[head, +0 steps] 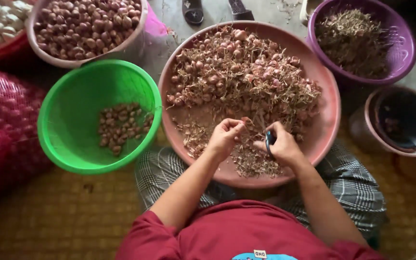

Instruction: The person sits on the floor with a large pink tray of untrimmed shallots on their lap. They pick up each shallot, use scissors to cut off the dried roots and stems, and drop the trimmed shallot into a green basket beside them, repeating this one at a time.

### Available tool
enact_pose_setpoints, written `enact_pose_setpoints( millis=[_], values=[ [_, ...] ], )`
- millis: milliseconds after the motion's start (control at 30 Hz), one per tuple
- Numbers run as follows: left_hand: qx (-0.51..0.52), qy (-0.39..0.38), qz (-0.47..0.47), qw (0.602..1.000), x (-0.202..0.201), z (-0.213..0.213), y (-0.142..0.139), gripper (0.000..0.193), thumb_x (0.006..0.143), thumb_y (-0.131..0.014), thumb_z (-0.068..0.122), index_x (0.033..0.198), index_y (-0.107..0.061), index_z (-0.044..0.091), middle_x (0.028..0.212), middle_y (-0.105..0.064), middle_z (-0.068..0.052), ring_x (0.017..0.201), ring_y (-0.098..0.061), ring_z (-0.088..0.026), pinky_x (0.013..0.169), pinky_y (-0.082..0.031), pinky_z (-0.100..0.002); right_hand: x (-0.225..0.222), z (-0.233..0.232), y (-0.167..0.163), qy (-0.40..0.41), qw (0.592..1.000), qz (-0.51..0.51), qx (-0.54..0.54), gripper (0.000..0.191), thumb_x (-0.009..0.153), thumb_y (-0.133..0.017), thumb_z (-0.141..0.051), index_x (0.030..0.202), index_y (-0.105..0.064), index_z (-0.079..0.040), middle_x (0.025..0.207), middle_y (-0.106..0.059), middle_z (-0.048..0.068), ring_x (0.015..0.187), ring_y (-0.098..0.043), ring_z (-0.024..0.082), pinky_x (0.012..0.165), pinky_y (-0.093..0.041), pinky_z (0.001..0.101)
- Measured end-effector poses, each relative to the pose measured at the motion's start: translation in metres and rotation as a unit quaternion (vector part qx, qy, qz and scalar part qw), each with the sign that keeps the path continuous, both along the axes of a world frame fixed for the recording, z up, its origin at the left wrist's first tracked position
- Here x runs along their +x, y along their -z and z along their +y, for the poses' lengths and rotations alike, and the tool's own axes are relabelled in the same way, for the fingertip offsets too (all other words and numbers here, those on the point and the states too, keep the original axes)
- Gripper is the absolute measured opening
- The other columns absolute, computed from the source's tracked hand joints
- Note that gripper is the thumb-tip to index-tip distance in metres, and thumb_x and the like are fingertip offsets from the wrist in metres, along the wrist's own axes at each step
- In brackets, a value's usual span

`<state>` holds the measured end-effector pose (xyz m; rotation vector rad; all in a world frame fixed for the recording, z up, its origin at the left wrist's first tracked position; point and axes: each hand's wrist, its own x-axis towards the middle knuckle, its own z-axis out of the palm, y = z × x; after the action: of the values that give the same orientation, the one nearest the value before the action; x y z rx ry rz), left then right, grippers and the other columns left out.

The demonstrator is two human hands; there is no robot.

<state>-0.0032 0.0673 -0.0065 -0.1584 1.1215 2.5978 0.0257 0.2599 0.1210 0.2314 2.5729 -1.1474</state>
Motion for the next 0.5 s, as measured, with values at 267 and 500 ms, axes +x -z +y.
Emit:
enact_pose_setpoints(
  millis=[267,500],
  values=[
    [-0.002,0.092,-0.012,0.996,0.010,0.000,-0.008,0.019,0.094,-0.076,0.014,0.107,-0.066,0.004,0.092,-0.069,-0.002,0.071,-0.058,-0.009,0.062,-0.046,-0.024,0.004,0.006,0.030,-0.063,0.979,-0.059,-0.187,0.047,0.074,-0.090,-0.026,0.100,-0.059,-0.002,0.073,-0.069,0.007,0.065,-0.066,0.012,0.056,-0.053,0.0296],
    [0.026,0.068,-0.076,0.995,0.000,-0.001,0.008,0.017,0.092,-0.077,0.015,0.098,-0.064,0.005,0.087,-0.069,-0.006,0.070,-0.061,-0.012,0.060,-0.049,-0.027,0.001,0.016,0.041,-0.048,0.970,-0.056,-0.233,0.041,0.075,-0.088,-0.019,0.098,-0.057,-0.003,0.076,-0.071,0.005,0.068,-0.067,0.010,0.056,-0.055,0.0253]
  ],
)
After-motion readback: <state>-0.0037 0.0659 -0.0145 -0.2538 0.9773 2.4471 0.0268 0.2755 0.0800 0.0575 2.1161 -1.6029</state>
